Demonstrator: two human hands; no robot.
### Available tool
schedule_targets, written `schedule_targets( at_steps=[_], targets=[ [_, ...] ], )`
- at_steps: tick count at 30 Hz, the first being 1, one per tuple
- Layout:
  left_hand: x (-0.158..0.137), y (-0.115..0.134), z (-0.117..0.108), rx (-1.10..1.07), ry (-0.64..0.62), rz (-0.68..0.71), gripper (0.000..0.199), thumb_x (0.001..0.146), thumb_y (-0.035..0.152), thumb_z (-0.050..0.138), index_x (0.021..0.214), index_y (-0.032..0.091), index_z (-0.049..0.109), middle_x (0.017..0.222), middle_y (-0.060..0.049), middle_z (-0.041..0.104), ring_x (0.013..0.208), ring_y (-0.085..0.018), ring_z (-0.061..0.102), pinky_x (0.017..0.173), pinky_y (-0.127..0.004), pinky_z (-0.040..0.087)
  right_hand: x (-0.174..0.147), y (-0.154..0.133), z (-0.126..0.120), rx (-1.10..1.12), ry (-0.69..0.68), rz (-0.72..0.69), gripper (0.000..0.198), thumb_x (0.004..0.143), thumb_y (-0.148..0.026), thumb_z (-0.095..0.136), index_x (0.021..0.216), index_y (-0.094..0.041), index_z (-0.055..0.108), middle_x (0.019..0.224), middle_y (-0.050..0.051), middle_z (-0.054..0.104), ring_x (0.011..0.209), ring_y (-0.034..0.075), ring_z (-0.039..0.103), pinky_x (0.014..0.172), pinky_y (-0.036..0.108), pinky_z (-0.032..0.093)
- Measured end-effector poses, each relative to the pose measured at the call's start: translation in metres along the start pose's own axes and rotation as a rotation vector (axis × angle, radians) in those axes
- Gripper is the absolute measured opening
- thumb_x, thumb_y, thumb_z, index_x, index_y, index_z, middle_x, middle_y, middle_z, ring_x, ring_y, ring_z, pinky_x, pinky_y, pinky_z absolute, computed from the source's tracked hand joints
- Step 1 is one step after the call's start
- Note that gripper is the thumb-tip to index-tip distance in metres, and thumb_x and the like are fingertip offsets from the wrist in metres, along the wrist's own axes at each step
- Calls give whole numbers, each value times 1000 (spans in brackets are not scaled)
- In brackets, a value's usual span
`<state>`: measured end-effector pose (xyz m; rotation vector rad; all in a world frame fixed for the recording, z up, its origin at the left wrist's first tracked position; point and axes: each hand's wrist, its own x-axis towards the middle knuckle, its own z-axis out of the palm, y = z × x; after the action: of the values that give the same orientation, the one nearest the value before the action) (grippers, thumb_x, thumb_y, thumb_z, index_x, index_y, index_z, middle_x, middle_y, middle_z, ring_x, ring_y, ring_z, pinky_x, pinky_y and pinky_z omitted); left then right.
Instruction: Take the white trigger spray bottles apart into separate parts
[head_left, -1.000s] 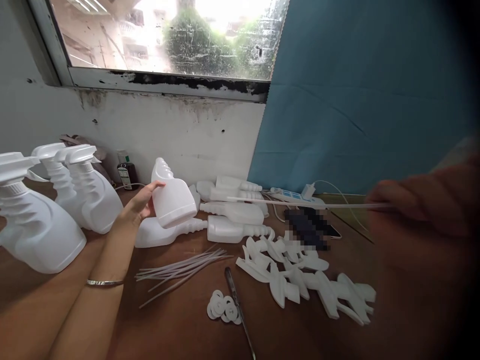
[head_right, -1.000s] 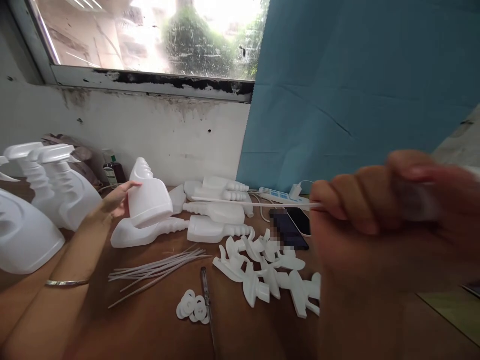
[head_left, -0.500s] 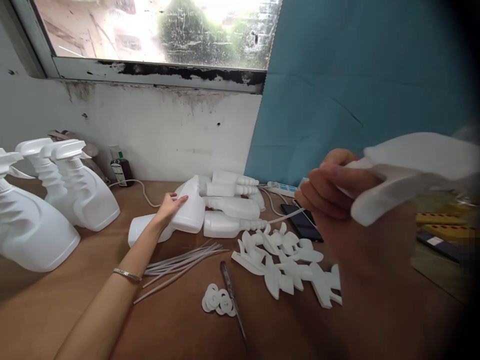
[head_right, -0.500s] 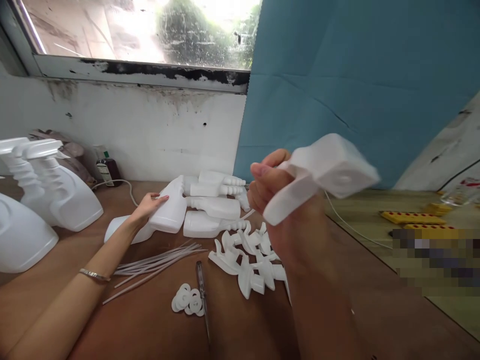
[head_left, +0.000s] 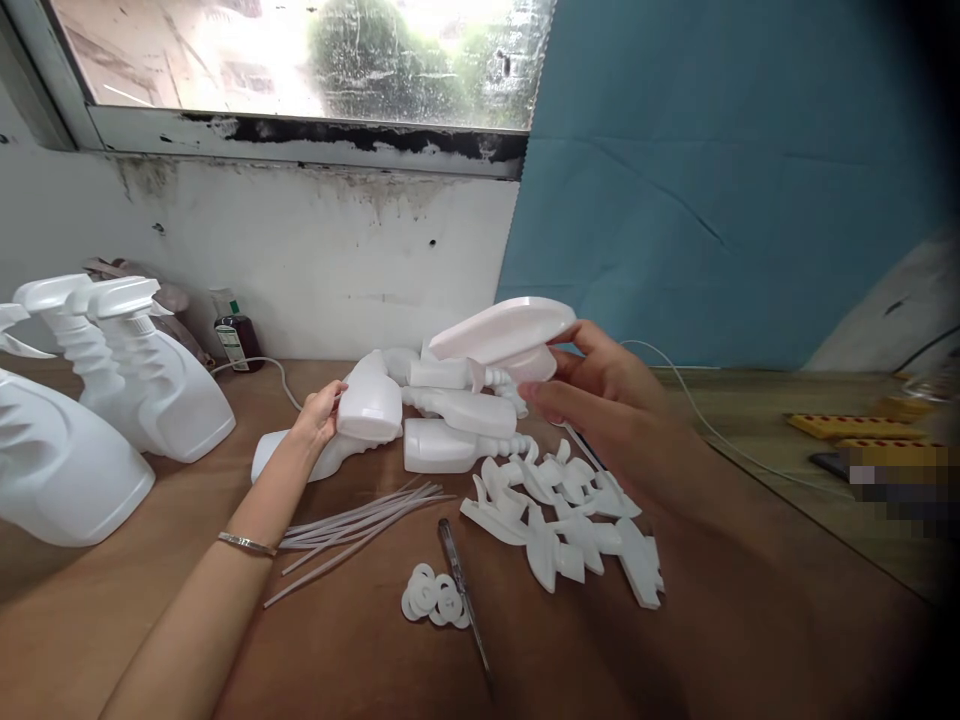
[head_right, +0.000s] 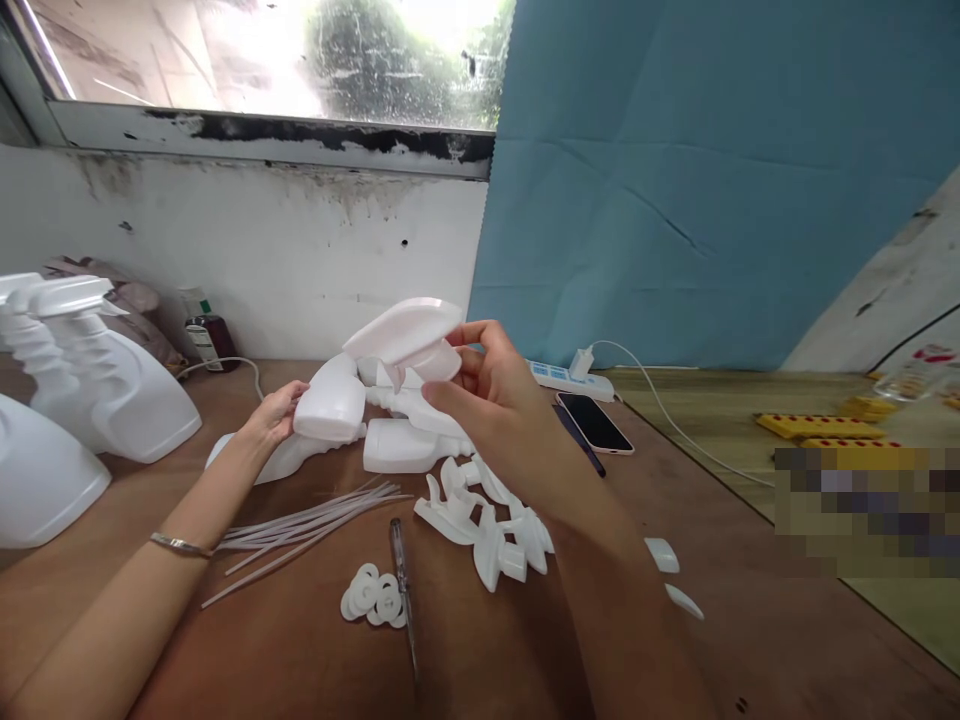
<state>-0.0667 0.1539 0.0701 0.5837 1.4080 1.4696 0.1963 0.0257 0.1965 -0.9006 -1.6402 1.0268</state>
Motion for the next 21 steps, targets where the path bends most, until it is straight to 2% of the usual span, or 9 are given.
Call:
schedule_targets(
  at_steps=[4,11,17,21],
  targets=[
    [-2,-1,5,-69,32,11,3,77,12,53,76,10,51,61,0,50,54,-7,49,49,-18,42,5,6,2,-38,18,-22,26,74,-26,58,93,-22,42,75,-1,55,62,12,53,49,24,41],
    [-7,8,1,-21,43,-80,8,76,24,50,79,17,46,65,-1,46,56,-10,51,50,-21,46,10,16,2,-67,59,-79,26,75,-26,60,92,-23,41,71,-3,51,62,12,51,52,25,43],
    [-16,3,6,160,-57,-64,33,51,13,69,80,16,51,69,-3,53,61,-17,56,48,-26,44,11,16,4,-70,82,-93,26,76,-24,60,93,-23,41,71,-3,49,61,11,50,54,26,44],
    [-16,-4,10,246,-5,53,43,47,10,70,86,14,50,74,-5,54,68,-19,57,50,-25,42,10,16,5,-74,90,-108,26,76,-24,60,93,-23,41,70,-4,48,60,11,49,54,26,44]
  ],
)
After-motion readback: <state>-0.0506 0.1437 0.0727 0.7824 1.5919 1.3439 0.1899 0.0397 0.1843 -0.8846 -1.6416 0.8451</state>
